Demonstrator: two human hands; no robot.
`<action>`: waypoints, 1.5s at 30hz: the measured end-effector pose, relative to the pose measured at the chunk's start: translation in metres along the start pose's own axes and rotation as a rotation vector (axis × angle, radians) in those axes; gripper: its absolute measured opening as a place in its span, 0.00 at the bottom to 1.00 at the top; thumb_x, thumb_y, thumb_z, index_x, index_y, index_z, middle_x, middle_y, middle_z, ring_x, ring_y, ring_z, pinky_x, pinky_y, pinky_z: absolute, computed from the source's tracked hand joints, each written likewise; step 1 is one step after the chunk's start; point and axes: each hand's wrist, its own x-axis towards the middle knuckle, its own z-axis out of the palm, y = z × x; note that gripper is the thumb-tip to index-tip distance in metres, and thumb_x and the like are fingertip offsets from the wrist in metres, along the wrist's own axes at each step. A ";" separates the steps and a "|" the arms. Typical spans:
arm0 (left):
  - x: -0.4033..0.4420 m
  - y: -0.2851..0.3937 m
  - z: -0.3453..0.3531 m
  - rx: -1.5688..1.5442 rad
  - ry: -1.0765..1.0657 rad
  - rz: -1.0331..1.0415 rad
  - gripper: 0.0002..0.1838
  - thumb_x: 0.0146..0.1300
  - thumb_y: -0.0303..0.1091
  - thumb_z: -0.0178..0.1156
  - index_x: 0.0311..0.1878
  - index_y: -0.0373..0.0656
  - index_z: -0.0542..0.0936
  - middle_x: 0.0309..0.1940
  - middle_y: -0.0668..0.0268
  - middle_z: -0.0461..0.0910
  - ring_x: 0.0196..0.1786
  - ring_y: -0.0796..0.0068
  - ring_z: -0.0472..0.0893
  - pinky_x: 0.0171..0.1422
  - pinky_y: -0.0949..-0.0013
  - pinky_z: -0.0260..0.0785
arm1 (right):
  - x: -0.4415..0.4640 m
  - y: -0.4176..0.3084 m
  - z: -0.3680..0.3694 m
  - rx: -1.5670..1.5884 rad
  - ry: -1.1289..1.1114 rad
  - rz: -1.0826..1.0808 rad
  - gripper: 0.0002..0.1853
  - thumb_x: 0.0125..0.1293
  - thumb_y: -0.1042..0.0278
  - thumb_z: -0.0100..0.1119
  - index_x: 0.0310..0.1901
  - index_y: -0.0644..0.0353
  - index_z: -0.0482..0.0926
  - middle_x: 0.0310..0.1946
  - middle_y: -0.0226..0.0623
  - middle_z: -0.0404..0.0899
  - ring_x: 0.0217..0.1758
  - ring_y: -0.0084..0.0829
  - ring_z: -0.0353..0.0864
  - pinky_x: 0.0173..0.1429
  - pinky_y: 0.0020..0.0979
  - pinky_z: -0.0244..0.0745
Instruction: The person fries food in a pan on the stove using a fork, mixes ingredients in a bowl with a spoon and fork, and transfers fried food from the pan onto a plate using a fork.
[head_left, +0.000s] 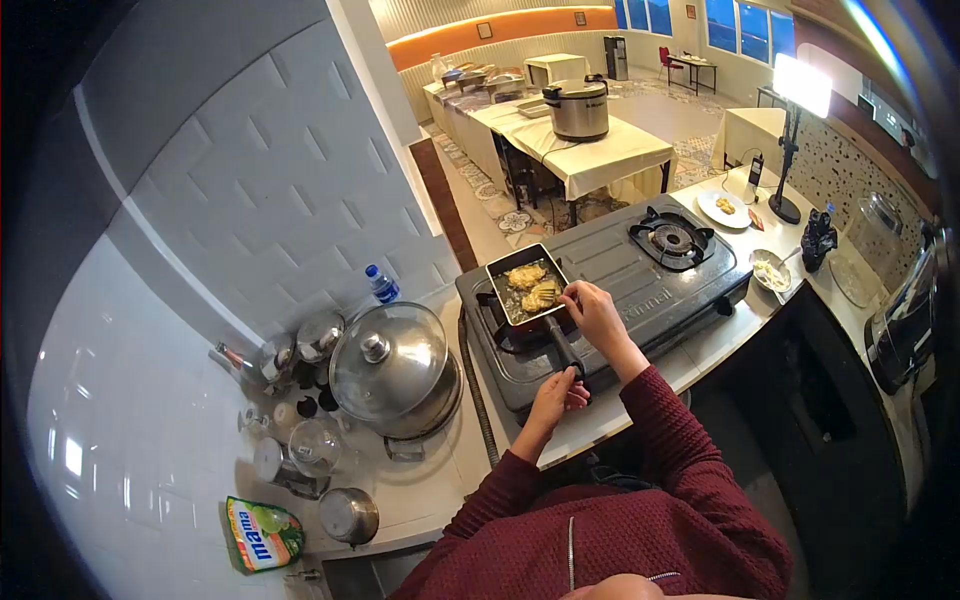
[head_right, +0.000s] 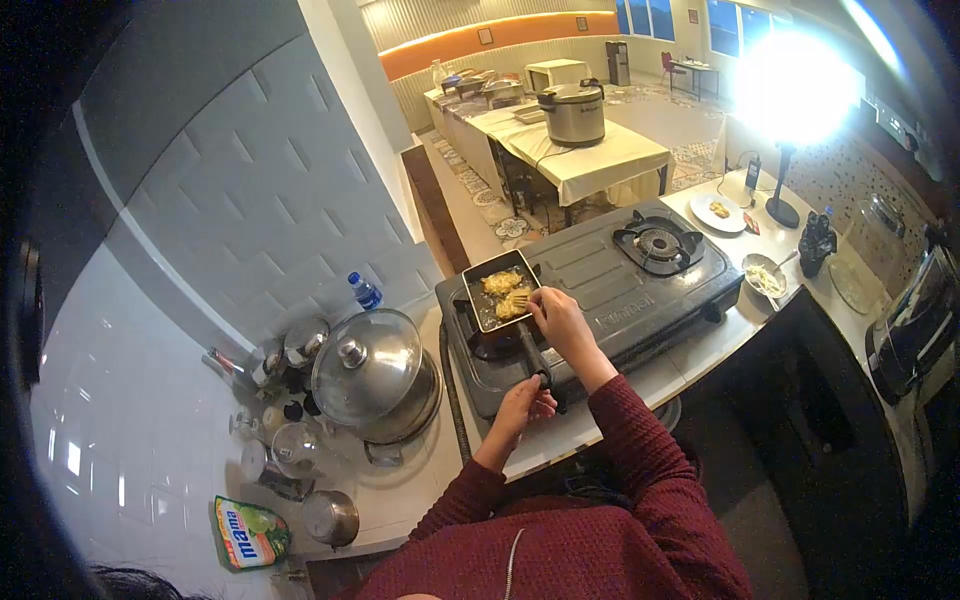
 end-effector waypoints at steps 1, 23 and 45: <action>0.001 -0.001 0.000 0.008 -0.001 0.003 0.22 0.66 0.54 0.48 0.35 0.41 0.73 0.27 0.62 0.79 0.27 0.76 0.78 0.33 0.75 0.71 | 0.000 0.001 -0.002 0.006 0.012 -0.004 0.05 0.59 0.73 0.55 0.32 0.66 0.73 0.28 0.46 0.76 0.33 0.46 0.76 0.38 0.37 0.70; -0.001 0.001 0.001 -0.007 -0.003 0.002 0.22 0.66 0.54 0.48 0.36 0.40 0.73 0.27 0.62 0.79 0.27 0.75 0.78 0.33 0.75 0.71 | -0.006 -0.009 0.007 0.061 -0.005 -0.027 0.06 0.60 0.71 0.56 0.32 0.66 0.73 0.27 0.46 0.76 0.32 0.45 0.76 0.36 0.37 0.70; 0.001 -0.002 -0.001 -0.021 0.003 -0.003 0.21 0.67 0.52 0.48 0.36 0.40 0.74 0.27 0.62 0.79 0.28 0.73 0.78 0.34 0.73 0.70 | -0.002 0.001 -0.007 -0.009 0.055 -0.052 0.05 0.60 0.73 0.55 0.33 0.66 0.73 0.29 0.46 0.75 0.33 0.46 0.76 0.38 0.37 0.70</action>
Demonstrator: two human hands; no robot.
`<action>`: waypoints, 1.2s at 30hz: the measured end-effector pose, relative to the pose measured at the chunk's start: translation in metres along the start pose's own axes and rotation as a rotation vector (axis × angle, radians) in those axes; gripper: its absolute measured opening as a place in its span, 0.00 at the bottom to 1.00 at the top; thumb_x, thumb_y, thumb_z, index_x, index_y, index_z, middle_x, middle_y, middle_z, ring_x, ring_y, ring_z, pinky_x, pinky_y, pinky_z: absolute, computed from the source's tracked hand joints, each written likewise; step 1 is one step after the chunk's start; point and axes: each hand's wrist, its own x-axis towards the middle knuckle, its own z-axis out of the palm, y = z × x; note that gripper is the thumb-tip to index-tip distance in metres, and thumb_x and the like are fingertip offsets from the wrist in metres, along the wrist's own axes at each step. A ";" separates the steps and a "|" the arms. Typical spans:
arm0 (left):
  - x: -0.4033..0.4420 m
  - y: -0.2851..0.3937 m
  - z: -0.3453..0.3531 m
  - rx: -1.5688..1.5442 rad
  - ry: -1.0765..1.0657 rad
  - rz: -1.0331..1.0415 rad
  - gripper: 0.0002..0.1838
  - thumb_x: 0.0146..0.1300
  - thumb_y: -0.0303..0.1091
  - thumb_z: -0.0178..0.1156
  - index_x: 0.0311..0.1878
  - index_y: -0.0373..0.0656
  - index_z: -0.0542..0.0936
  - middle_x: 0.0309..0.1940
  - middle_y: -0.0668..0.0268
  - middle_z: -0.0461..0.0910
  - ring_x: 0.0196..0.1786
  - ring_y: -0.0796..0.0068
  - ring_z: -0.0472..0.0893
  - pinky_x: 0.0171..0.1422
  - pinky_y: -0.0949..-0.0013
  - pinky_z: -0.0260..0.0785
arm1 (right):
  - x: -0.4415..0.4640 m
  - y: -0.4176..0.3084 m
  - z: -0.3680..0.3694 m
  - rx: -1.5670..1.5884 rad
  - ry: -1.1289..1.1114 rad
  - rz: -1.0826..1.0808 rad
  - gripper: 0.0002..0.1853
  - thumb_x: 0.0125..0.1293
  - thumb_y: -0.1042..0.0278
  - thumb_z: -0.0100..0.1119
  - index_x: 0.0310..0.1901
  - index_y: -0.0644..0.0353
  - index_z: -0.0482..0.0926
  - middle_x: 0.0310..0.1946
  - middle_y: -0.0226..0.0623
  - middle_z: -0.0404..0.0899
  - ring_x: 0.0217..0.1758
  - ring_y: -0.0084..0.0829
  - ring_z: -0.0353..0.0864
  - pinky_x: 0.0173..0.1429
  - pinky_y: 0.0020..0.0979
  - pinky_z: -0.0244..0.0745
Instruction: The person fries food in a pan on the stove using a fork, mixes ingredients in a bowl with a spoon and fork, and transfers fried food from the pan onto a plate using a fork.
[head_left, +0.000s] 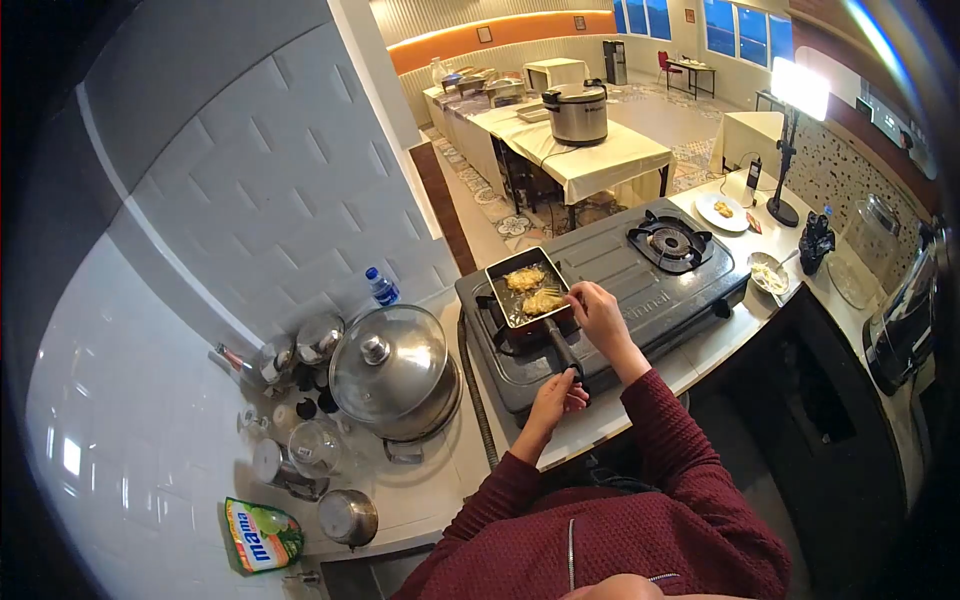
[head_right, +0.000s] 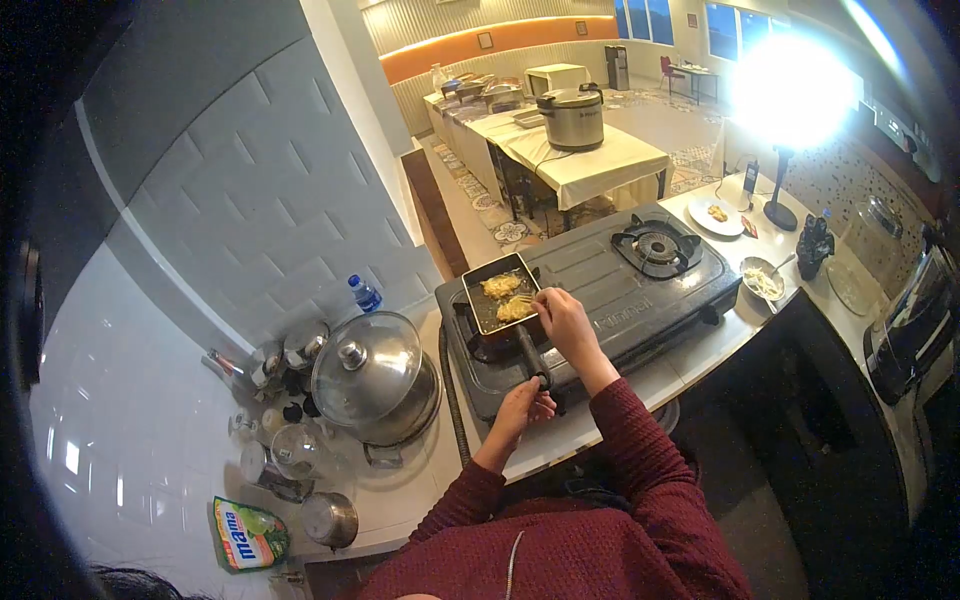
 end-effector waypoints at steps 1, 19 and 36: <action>0.001 -0.001 -0.001 -0.007 -0.001 -0.003 0.21 0.67 0.52 0.48 0.36 0.40 0.74 0.27 0.62 0.79 0.28 0.73 0.78 0.34 0.73 0.70 | 0.001 -0.001 -0.004 -0.003 0.008 0.003 0.05 0.60 0.73 0.55 0.33 0.66 0.72 0.29 0.46 0.75 0.33 0.46 0.76 0.37 0.37 0.70; 0.000 0.002 0.002 0.006 -0.001 -0.006 0.22 0.66 0.53 0.48 0.36 0.39 0.74 0.27 0.62 0.79 0.28 0.75 0.78 0.33 0.75 0.70 | -0.007 -0.006 0.006 0.042 -0.028 -0.003 0.05 0.60 0.73 0.54 0.34 0.65 0.73 0.28 0.44 0.75 0.32 0.44 0.76 0.36 0.37 0.70; -0.001 0.002 0.001 -0.010 -0.006 -0.003 0.22 0.66 0.52 0.49 0.36 0.40 0.73 0.27 0.62 0.79 0.27 0.75 0.78 0.33 0.75 0.70 | -0.011 -0.007 0.005 0.067 -0.040 0.050 0.06 0.61 0.71 0.54 0.33 0.65 0.73 0.29 0.45 0.76 0.34 0.46 0.76 0.39 0.38 0.71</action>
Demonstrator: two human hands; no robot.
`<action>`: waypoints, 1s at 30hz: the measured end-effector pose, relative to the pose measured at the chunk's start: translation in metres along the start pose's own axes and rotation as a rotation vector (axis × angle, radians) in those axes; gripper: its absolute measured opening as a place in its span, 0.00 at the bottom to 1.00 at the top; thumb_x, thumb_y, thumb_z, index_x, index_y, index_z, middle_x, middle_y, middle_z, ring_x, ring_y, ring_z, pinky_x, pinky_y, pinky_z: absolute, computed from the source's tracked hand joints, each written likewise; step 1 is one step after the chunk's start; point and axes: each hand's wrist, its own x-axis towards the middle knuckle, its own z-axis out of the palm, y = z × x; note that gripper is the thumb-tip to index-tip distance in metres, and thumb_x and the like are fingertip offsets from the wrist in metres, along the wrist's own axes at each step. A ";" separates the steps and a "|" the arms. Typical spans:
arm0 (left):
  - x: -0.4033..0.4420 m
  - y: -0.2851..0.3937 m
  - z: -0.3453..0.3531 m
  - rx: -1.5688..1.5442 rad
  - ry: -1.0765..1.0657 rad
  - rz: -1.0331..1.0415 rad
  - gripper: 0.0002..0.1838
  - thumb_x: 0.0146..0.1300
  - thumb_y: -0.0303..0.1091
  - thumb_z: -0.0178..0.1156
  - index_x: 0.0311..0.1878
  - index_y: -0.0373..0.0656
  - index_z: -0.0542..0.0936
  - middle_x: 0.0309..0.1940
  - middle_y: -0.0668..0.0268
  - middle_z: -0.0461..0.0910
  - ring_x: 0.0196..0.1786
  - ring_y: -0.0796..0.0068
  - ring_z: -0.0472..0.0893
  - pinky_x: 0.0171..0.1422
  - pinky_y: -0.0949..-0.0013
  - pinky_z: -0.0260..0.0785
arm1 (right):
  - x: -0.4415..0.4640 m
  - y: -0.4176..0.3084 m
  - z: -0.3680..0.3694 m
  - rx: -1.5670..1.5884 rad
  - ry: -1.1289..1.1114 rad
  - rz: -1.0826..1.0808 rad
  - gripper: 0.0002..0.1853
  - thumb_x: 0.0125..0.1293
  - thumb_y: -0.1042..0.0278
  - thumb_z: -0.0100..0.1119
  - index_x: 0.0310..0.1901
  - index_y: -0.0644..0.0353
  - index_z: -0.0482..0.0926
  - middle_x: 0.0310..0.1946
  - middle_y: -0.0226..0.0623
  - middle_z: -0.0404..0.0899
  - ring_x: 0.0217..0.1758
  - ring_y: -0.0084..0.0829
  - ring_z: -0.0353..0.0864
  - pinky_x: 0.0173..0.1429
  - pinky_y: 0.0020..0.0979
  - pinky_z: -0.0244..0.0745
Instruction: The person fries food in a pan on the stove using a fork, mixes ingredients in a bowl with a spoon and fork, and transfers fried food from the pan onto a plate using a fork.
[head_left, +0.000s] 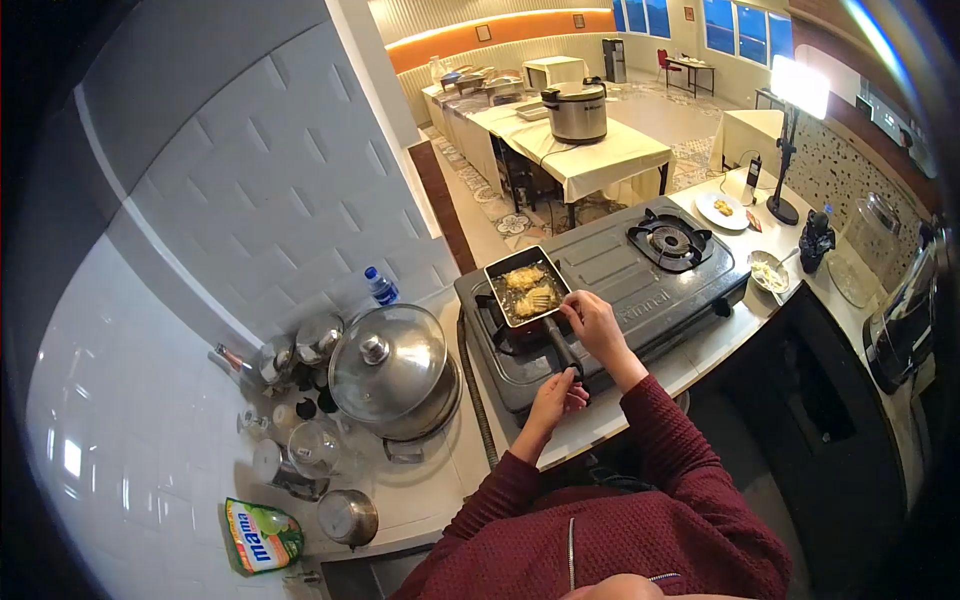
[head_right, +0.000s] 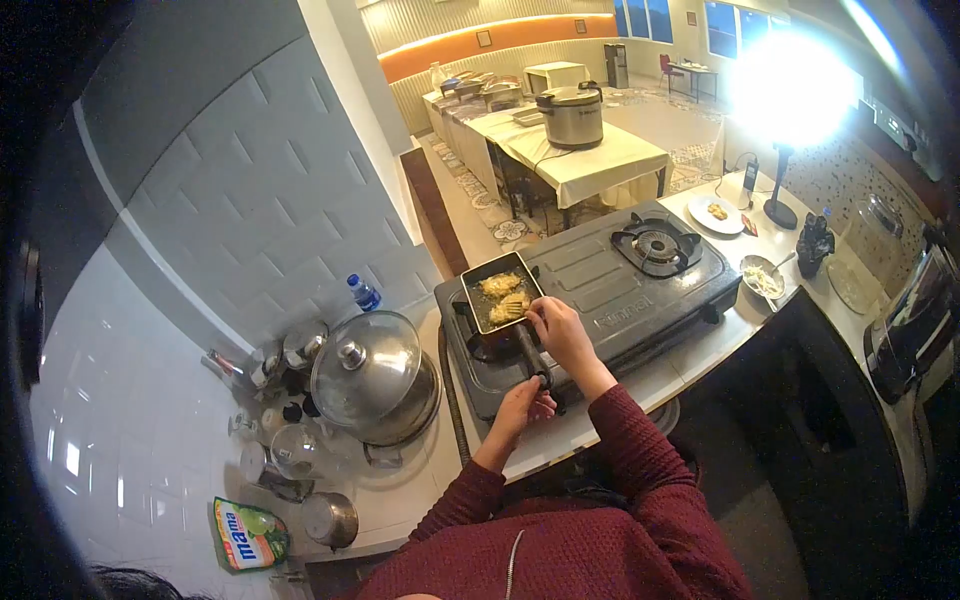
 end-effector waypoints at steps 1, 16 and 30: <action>0.001 -0.001 0.000 0.002 -0.001 0.002 0.22 0.66 0.52 0.49 0.36 0.40 0.74 0.27 0.62 0.79 0.27 0.75 0.78 0.33 0.75 0.71 | 0.000 0.003 -0.001 -0.012 0.018 -0.018 0.06 0.61 0.71 0.55 0.33 0.65 0.73 0.29 0.45 0.76 0.33 0.46 0.76 0.38 0.37 0.70; 0.004 -0.004 -0.003 0.004 -0.010 -0.008 0.22 0.66 0.52 0.48 0.37 0.39 0.73 0.28 0.62 0.79 0.29 0.74 0.78 0.34 0.73 0.71 | 0.010 0.018 -0.005 -0.041 0.103 -0.008 0.05 0.60 0.73 0.54 0.33 0.66 0.73 0.30 0.46 0.75 0.34 0.47 0.75 0.39 0.38 0.70; 0.000 -0.001 -0.001 0.027 -0.001 0.000 0.22 0.66 0.53 0.48 0.37 0.40 0.73 0.28 0.62 0.79 0.28 0.74 0.79 0.33 0.74 0.71 | -0.003 0.009 0.008 0.022 0.008 0.036 0.06 0.60 0.72 0.55 0.35 0.66 0.74 0.29 0.46 0.77 0.35 0.46 0.77 0.39 0.37 0.71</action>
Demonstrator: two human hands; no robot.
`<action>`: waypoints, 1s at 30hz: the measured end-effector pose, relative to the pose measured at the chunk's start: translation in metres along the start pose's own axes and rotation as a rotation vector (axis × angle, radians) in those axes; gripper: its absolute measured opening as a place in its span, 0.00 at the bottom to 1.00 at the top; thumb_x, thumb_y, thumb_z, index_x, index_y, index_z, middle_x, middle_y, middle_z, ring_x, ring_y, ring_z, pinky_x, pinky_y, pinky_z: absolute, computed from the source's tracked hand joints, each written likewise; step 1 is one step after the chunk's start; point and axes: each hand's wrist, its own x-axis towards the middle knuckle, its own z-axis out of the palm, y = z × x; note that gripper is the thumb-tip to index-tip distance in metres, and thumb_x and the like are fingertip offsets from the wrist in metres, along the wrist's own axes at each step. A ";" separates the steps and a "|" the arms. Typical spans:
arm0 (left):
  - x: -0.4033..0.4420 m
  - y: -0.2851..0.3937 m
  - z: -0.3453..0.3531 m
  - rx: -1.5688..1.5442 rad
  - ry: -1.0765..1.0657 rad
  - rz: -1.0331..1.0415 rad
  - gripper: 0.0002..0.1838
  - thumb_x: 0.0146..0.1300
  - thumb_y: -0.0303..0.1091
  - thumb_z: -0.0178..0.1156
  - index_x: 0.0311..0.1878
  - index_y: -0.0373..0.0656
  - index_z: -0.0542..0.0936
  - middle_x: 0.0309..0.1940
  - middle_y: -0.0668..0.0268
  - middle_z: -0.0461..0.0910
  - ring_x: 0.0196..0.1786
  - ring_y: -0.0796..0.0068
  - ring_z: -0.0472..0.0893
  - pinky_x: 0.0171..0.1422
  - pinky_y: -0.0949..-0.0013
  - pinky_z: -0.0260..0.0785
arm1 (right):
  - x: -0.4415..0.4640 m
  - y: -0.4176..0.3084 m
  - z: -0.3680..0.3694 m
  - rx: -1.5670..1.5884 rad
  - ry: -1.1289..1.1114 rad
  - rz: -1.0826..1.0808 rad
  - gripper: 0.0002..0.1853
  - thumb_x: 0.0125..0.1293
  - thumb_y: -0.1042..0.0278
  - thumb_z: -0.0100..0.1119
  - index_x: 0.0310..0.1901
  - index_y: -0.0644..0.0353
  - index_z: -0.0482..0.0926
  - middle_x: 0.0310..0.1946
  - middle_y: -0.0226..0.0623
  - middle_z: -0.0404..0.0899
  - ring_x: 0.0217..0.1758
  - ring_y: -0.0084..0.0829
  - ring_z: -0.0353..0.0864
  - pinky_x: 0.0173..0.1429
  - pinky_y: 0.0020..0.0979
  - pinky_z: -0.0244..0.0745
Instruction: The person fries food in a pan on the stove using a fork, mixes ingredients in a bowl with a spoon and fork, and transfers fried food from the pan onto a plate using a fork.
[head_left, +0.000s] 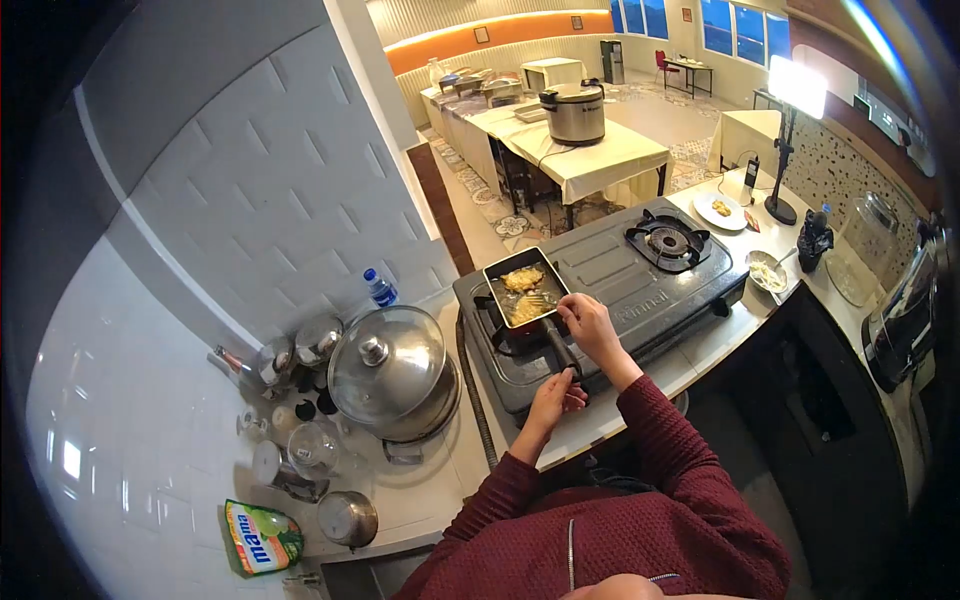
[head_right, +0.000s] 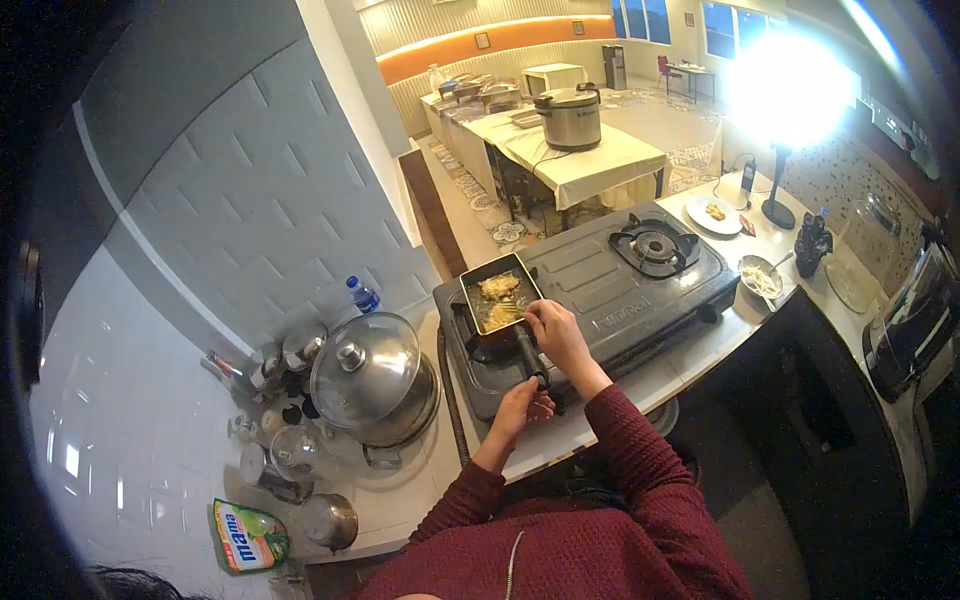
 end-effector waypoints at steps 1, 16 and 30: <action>0.000 -0.001 -0.001 0.006 -0.007 0.002 0.22 0.66 0.53 0.48 0.38 0.40 0.74 0.28 0.63 0.79 0.28 0.74 0.79 0.34 0.73 0.72 | 0.000 -0.001 0.001 0.006 0.005 -0.008 0.06 0.60 0.72 0.54 0.35 0.66 0.74 0.29 0.46 0.77 0.35 0.46 0.77 0.39 0.37 0.71; 0.001 -0.001 -0.002 0.003 0.007 -0.005 0.23 0.65 0.54 0.49 0.37 0.40 0.74 0.28 0.61 0.79 0.28 0.74 0.79 0.33 0.74 0.71 | -0.003 0.005 0.000 -0.024 0.047 -0.025 0.05 0.60 0.73 0.53 0.34 0.65 0.73 0.30 0.47 0.76 0.37 0.48 0.76 0.41 0.39 0.70; 0.002 -0.001 -0.001 -0.003 -0.005 -0.011 0.23 0.65 0.54 0.49 0.37 0.39 0.74 0.28 0.61 0.79 0.27 0.74 0.79 0.33 0.74 0.71 | 0.006 0.008 -0.024 -0.050 0.141 -0.062 0.03 0.59 0.77 0.53 0.34 0.65 0.72 0.31 0.46 0.76 0.36 0.47 0.76 0.41 0.37 0.71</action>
